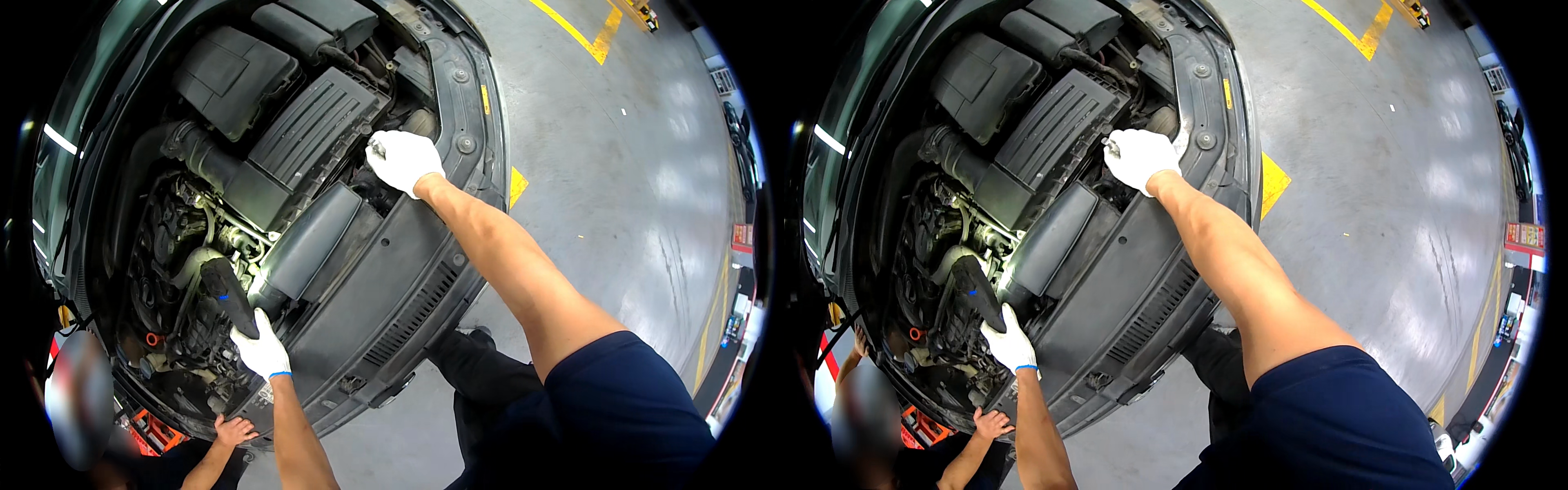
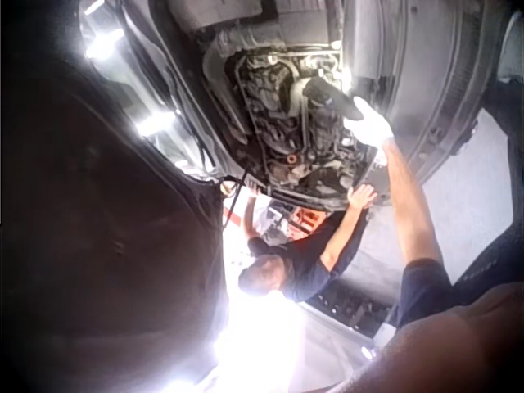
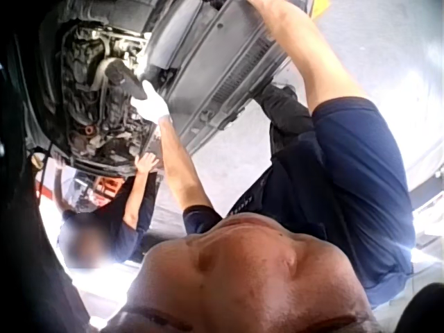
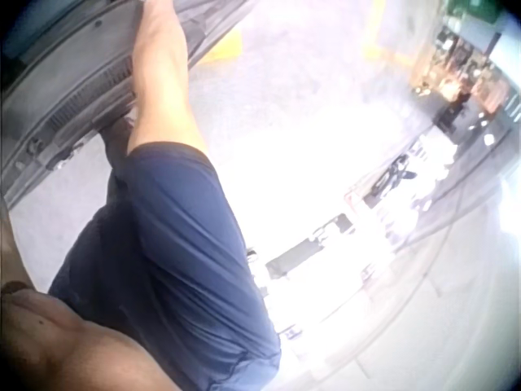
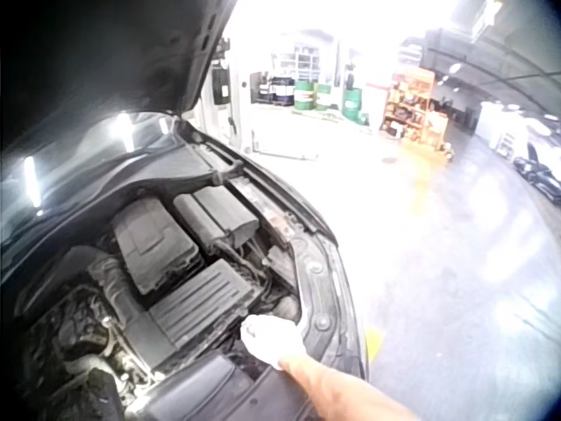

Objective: The person uses a flashlight to illuminate the engine bay of a car while another person observes. The recorder moves around the vehicle to adjust the lighting angle and continues to inspect various components under the hood.

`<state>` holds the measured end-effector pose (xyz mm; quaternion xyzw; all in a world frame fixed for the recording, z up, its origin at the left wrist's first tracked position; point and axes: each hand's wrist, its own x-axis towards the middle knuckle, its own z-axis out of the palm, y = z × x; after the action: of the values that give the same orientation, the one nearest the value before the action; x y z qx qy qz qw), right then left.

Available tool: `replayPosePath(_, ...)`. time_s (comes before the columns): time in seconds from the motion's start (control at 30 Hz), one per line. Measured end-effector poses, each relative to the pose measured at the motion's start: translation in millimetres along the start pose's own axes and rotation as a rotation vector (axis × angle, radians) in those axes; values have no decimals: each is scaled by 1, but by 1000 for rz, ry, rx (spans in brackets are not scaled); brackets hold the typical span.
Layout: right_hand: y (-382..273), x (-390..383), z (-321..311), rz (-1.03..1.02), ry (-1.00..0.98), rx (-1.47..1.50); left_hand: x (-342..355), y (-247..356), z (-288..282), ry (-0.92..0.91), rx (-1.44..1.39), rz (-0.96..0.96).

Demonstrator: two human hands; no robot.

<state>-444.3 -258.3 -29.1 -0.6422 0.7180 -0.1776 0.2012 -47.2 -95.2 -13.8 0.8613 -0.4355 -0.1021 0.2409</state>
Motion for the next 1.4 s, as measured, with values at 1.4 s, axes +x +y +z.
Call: replayPosePath(1.4,-11,-3,-5,62,11,-28,-4,2,-4,-68,72,148)
